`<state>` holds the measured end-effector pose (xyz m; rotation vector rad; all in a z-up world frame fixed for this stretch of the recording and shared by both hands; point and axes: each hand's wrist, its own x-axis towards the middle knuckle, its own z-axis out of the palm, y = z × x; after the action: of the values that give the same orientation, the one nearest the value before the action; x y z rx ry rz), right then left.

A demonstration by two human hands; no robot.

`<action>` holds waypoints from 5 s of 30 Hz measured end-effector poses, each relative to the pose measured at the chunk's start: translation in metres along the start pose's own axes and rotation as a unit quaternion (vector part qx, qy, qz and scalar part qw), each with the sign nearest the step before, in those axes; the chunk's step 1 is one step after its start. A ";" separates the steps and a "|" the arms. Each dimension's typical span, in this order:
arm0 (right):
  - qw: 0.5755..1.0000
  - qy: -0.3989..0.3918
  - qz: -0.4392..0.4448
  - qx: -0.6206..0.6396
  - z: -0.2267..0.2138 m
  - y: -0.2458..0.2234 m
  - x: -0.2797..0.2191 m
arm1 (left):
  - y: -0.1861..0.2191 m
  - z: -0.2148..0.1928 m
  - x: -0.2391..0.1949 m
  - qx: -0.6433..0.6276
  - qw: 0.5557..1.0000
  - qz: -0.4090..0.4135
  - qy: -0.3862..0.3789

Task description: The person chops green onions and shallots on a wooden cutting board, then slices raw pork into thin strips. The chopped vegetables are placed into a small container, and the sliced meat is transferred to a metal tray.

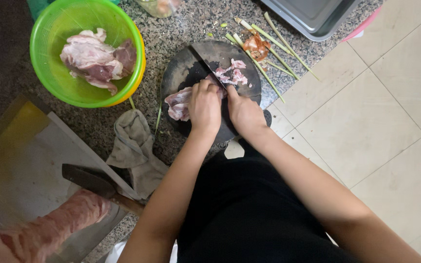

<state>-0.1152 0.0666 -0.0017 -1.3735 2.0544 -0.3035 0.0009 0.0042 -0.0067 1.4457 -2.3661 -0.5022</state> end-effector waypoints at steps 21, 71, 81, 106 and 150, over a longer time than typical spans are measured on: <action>0.996 -0.030 0.031 -0.072 -0.034 0.012 -0.110 | -0.002 -0.007 0.005 0.008 0.999 0.002 -0.033; 0.999 0.025 -0.020 0.025 -0.023 0.025 -0.049 | -0.010 -0.003 0.011 -0.073 0.997 -0.022 -0.004; 0.995 0.073 -0.061 0.019 -0.029 0.015 -0.065 | -0.010 -0.036 0.002 -0.072 0.996 0.042 0.021; 1.000 -0.015 0.005 0.013 -0.017 0.020 -0.050 | -0.036 -0.026 -0.001 0.000 0.999 0.028 -0.036; 0.998 0.034 -0.019 0.043 -0.009 0.038 -0.044 | -0.028 -0.047 -0.033 -0.040 0.989 -0.077 -0.116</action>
<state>-0.1383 0.1211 0.0028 -1.3678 2.0465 -0.4560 0.0584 0.0161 0.0190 1.6196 -2.3846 -0.8377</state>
